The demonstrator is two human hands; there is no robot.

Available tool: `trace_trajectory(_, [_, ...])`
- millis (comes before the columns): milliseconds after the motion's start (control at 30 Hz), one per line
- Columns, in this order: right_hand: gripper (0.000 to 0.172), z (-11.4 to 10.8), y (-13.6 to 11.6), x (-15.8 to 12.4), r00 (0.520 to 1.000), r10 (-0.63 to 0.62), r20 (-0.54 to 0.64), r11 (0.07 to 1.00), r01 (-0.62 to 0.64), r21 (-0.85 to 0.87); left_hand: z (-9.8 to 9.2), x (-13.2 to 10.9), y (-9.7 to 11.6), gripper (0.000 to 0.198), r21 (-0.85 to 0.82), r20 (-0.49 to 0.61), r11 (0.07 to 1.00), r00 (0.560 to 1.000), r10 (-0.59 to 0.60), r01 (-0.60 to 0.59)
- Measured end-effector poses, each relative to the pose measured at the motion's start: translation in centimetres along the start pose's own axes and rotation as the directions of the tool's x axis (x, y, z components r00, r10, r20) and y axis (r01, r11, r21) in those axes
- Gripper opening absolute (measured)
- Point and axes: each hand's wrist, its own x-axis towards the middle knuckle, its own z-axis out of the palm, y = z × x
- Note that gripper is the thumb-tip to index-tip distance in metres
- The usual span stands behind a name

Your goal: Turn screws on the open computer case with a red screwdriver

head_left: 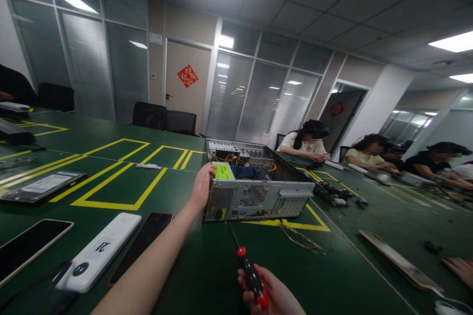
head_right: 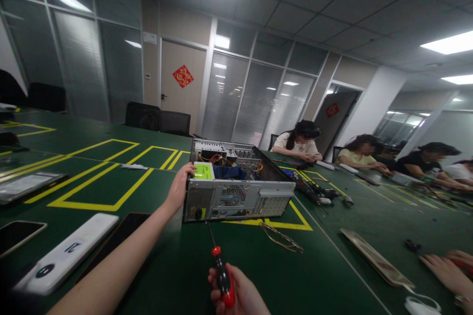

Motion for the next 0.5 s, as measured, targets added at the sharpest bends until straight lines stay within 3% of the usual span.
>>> trace_trajectory(167, [0.033, 0.06, 0.06, -0.14, 0.997, -0.04, 0.063, 0.995, 0.034, 0.09, 0.0, 0.05, 0.13, 0.04, -0.002, 0.01, 1.0, 1.0, -0.005, 0.005])
trace_trajectory(333, [0.033, -0.06, -0.1, -0.58, 0.995, -0.014, 0.1, 1.0, 0.014, -0.009, 0.0, 0.05, 0.42, 0.041, 0.002, 0.0, 1.0, 1.0, -0.014, 0.014])
trace_trajectory(500, [0.038, 0.33, -0.03, -0.51, 1.0, -0.014, 0.023, 1.0, 0.015, -0.005, 0.06, -0.03, 0.36, 0.042, 0.0, -0.01, 1.0, 1.0, -0.011, 0.011])
